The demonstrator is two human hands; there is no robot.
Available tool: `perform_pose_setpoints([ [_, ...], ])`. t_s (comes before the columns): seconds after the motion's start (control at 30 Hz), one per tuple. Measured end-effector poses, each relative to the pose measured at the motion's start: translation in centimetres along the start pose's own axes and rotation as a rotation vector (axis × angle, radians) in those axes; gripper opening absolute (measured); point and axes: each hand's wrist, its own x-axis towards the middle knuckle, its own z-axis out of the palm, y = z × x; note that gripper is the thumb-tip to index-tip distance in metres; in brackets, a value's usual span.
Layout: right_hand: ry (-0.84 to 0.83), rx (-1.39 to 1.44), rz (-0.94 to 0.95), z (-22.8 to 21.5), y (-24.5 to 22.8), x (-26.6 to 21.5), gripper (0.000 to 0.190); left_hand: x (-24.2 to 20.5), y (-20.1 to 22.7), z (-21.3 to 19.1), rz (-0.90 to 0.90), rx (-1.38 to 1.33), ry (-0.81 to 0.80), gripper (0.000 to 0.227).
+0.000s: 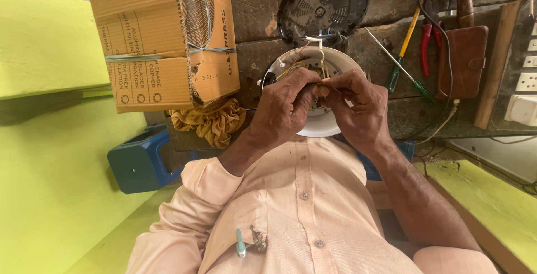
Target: The person cuts a strip of material with scissors, strips the ends of wires inside an electrical housing, and uses a screwdriver to secure wire connections.
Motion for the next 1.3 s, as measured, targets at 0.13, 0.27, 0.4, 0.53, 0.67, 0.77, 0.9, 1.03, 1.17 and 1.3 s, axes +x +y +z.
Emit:
perform_pose_setpoints([
  [0.13,-0.009,0.031,-0.004,-0.3,0.5,0.2,0.009,0.3,0.1,0.1,-0.082,-0.067,-0.026,0.008],
  [0.27,-0.036,0.095,0.034,-1.0,1.8,0.3,0.008,0.7,-0.5,0.2,-0.142,-0.097,-0.106,0.012],
  [0.4,-0.066,0.347,0.201,-1.5,2.8,-0.1,0.010,0.5,-0.3,-0.6,-0.073,-0.055,-0.236,0.032],
  [0.53,-0.106,0.575,0.327,-1.7,3.2,-0.3,0.010,0.6,-0.4,-1.7,0.073,0.025,-0.276,0.037],
  [0.67,-0.133,0.569,0.396,-1.7,3.1,-0.2,0.009,0.4,-0.2,-2.4,0.081,0.098,-0.327,0.037],
  [0.77,-0.172,0.442,0.431,-2.0,2.6,0.0,0.010,0.3,-0.5,-2.3,0.132,0.116,-0.292,0.033],
  [0.9,-0.228,0.441,0.390,-2.2,2.0,0.4,0.009,0.1,-1.1,-1.9,0.181,0.053,-0.231,0.026],
  [1.03,-0.275,0.375,0.331,-2.7,1.2,0.6,0.016,-0.4,-1.5,-2.0,0.110,0.030,-0.210,0.021],
  [1.17,-0.322,0.433,0.219,-2.6,1.5,0.4,0.023,-0.7,-1.6,-1.9,0.121,0.019,-0.167,0.014],
  [1.3,-0.271,0.386,0.228,-1.8,2.6,-0.4,0.018,-0.9,-1.9,-1.6,0.130,0.007,-0.149,0.013],
])
